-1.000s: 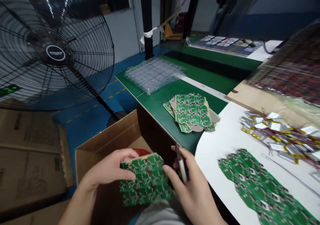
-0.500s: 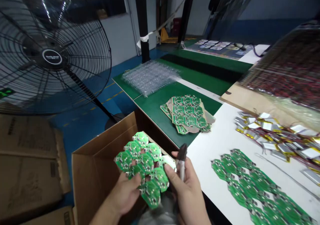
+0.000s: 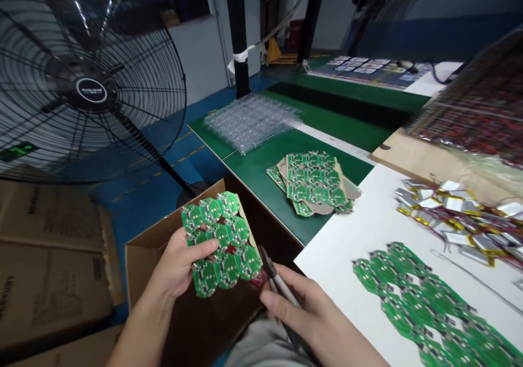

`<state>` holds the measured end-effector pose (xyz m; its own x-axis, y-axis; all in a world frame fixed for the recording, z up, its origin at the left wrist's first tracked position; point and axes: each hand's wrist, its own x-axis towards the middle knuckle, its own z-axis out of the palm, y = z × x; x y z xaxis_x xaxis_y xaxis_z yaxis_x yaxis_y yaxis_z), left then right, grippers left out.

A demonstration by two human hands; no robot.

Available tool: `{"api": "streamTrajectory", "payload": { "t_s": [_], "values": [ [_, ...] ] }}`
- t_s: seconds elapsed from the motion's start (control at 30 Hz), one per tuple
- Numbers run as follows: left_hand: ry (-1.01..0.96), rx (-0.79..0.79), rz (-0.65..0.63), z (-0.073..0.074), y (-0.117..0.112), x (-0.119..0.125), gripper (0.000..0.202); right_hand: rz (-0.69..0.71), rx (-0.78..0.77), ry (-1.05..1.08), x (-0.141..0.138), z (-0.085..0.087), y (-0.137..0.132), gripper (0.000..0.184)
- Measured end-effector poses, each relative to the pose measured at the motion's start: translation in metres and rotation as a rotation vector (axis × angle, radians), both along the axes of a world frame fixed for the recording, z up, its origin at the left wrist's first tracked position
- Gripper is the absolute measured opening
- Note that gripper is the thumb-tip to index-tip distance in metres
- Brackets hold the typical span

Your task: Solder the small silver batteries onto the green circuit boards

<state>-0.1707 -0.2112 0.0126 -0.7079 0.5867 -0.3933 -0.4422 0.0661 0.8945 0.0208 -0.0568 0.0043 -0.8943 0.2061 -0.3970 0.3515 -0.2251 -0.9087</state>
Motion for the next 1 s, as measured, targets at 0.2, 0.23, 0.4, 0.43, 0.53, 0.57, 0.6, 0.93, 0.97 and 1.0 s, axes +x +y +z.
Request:
{"api": "streamTrajectory", "payload": {
  "t_s": [0.2,0.23,0.4,0.43,0.53,0.57,0.6,0.93,0.97,1.0],
  "values": [
    [-0.014,-0.012,-0.089,-0.002,-0.002,-0.003,0.042,0.03,0.011,0.028,-0.001,0.001,-0.001,0.046],
    [-0.014,-0.013,-0.09,-0.002,-0.003,-0.003,0.042,0.026,0.032,0.023,-0.001,0.0,-0.002,0.045],
    [-0.041,0.031,-0.094,-0.001,-0.001,0.0,0.044,0.01,-0.111,0.032,0.003,-0.01,-0.008,0.037],
    [-0.057,0.052,-0.098,-0.001,0.0,0.001,0.046,0.026,-0.192,0.053,0.004,-0.012,-0.01,0.042],
    [-0.097,0.103,-0.103,-0.003,0.001,0.004,0.049,0.064,-0.344,0.103,0.007,-0.012,-0.01,0.055],
    [-0.094,0.107,-0.1,-0.004,0.001,0.005,0.049,0.065,-0.339,0.102,0.007,-0.011,-0.009,0.056],
    [-0.081,0.102,-0.096,-0.005,0.0,0.005,0.048,0.065,-0.312,0.094,0.007,-0.009,-0.008,0.054],
    [-0.014,0.049,-0.181,0.001,0.003,0.019,0.038,-0.058,-0.199,0.153,0.002,-0.003,0.001,0.059],
    [-0.013,0.052,-0.181,0.0,0.003,0.02,0.038,-0.068,-0.187,0.142,0.002,-0.004,0.0,0.058],
    [-0.02,0.057,-0.183,-0.001,0.003,0.02,0.038,-0.069,-0.18,0.129,0.003,-0.004,0.0,0.057]
  ]
}}
